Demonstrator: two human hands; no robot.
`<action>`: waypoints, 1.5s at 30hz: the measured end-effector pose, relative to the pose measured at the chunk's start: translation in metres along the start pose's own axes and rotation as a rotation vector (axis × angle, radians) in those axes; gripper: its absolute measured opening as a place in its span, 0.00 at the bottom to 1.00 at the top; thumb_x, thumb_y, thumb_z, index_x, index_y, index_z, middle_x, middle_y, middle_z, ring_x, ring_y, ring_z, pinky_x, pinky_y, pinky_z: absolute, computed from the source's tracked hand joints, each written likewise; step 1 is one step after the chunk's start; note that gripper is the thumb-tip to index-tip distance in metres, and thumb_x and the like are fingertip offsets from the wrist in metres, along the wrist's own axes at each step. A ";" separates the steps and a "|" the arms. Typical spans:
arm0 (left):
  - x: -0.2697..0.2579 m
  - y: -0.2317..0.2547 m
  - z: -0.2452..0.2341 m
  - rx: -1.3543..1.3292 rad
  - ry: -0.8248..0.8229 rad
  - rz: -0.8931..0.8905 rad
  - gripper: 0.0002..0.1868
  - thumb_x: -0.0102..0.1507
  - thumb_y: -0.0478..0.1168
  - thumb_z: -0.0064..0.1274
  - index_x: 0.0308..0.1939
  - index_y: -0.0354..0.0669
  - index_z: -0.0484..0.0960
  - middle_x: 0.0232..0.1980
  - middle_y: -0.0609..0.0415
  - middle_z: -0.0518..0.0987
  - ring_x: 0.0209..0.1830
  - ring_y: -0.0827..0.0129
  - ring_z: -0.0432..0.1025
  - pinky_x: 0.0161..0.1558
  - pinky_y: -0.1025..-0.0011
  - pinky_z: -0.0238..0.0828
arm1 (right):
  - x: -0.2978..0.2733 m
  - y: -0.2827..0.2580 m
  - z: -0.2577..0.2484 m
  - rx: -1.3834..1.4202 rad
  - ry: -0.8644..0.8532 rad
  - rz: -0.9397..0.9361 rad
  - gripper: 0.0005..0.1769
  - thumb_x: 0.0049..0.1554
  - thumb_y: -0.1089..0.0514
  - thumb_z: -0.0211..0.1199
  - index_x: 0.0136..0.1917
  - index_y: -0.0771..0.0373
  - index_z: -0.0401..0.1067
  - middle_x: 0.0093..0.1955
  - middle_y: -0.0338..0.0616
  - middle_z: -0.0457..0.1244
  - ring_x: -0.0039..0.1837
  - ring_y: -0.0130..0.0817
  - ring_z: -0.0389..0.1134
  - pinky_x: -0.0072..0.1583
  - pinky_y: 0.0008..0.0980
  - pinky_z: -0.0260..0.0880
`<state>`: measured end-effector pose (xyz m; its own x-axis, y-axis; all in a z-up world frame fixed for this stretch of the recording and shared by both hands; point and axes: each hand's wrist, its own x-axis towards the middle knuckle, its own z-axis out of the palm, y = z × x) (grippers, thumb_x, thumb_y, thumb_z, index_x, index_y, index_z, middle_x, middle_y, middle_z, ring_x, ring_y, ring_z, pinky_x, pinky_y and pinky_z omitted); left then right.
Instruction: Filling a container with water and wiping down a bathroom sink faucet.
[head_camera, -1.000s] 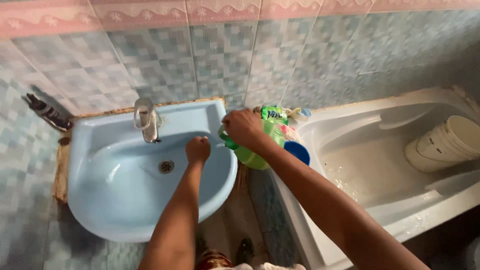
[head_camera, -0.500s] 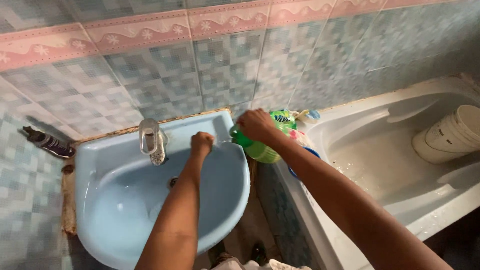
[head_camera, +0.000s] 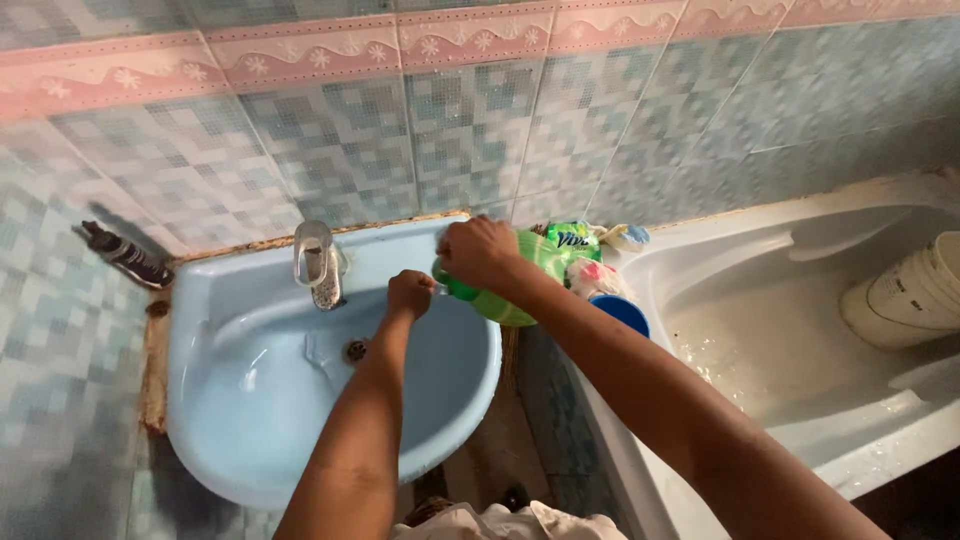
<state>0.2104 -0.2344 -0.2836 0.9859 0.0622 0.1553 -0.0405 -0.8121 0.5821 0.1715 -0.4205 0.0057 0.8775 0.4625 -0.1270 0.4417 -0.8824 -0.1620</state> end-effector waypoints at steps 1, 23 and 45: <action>-0.004 0.010 -0.011 0.003 0.003 -0.004 0.07 0.61 0.38 0.57 0.31 0.47 0.90 0.39 0.46 0.86 0.39 0.49 0.80 0.45 0.55 0.76 | -0.002 0.001 0.001 0.001 0.000 -0.005 0.13 0.58 0.47 0.61 0.46 0.50 0.84 0.50 0.47 0.73 0.54 0.44 0.74 0.58 0.44 0.75; -0.226 0.002 -0.111 0.087 0.048 -0.673 0.37 0.70 0.65 0.42 0.34 0.34 0.88 0.38 0.36 0.84 0.42 0.41 0.78 0.49 0.48 0.74 | -0.092 -0.043 0.032 -0.094 -0.080 -0.317 0.12 0.52 0.46 0.63 0.44 0.49 0.83 0.45 0.47 0.73 0.50 0.50 0.74 0.55 0.51 0.75; -0.287 0.006 -0.014 -0.275 -0.286 -0.239 0.21 0.61 0.30 0.51 0.55 0.48 0.88 0.61 0.51 0.83 0.58 0.56 0.79 0.61 0.60 0.74 | -0.186 -0.083 0.087 -0.449 0.031 -0.110 0.10 0.52 0.46 0.67 0.45 0.48 0.83 0.49 0.39 0.71 0.58 0.49 0.70 0.55 0.62 0.64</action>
<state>-0.0752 -0.2485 -0.3134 0.9764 0.0347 -0.2132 0.1899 -0.6083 0.7707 -0.0441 -0.4260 -0.0425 0.8232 0.5585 -0.1021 0.5634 -0.7814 0.2683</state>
